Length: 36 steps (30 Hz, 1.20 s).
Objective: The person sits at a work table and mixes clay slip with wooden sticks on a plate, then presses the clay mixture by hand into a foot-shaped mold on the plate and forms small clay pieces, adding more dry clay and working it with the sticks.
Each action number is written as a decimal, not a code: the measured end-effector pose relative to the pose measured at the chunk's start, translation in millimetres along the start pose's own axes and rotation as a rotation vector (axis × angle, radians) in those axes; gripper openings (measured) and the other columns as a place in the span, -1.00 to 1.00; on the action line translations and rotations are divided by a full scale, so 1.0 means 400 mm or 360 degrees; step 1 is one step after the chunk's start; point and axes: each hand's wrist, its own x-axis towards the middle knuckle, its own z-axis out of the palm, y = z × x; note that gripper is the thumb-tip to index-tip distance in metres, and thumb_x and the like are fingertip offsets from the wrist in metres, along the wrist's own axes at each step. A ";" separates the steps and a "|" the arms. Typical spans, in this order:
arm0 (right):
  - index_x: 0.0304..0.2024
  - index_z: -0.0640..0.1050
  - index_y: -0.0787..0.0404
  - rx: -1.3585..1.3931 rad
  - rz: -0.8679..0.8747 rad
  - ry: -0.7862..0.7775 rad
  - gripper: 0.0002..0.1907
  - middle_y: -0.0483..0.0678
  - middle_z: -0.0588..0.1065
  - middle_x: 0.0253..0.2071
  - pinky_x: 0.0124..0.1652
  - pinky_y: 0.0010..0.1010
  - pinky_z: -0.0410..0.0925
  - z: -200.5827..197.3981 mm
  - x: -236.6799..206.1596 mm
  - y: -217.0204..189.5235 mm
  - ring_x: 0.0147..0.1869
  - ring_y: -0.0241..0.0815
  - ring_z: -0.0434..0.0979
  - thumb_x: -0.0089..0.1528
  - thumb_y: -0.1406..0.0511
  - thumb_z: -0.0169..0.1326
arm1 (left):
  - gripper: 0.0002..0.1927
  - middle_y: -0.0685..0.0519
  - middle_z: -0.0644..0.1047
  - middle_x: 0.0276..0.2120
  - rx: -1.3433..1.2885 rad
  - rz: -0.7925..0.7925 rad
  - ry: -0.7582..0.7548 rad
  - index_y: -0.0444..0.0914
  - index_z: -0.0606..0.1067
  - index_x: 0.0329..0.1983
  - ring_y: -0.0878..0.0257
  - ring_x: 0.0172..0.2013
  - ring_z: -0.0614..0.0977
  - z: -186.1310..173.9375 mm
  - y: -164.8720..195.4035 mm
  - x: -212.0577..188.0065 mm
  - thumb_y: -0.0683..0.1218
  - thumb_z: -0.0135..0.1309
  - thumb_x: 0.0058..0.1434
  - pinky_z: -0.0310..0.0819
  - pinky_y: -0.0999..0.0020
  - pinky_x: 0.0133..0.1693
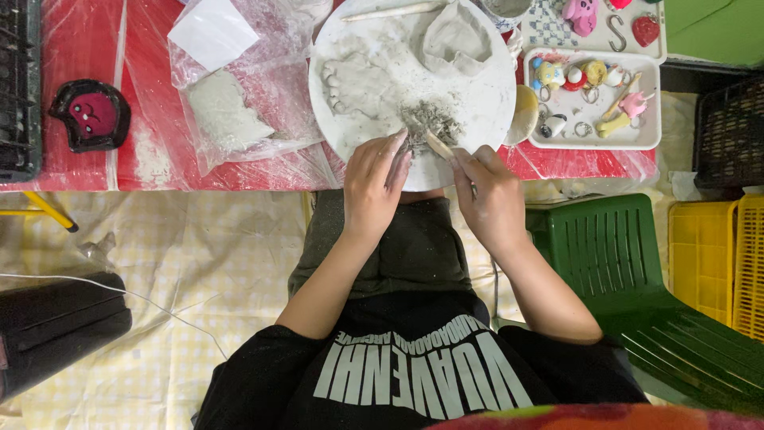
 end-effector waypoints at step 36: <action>-0.04 0.61 0.39 0.0133 0.0075 0.0075 -0.84 0.09 0.41 -0.40 -0.36 -0.22 0.31 -0.009 0.011 0.033 -0.43 0.00 0.43 0.33 0.48 0.17 | -0.61 0.09 0.67 -0.09 0.0295 0.0113 -0.0078 -0.12 0.52 0.24 0.22 0.09 0.58 0.020 -0.004 -0.021 -0.13 0.19 0.35 0.24 0.18 0.12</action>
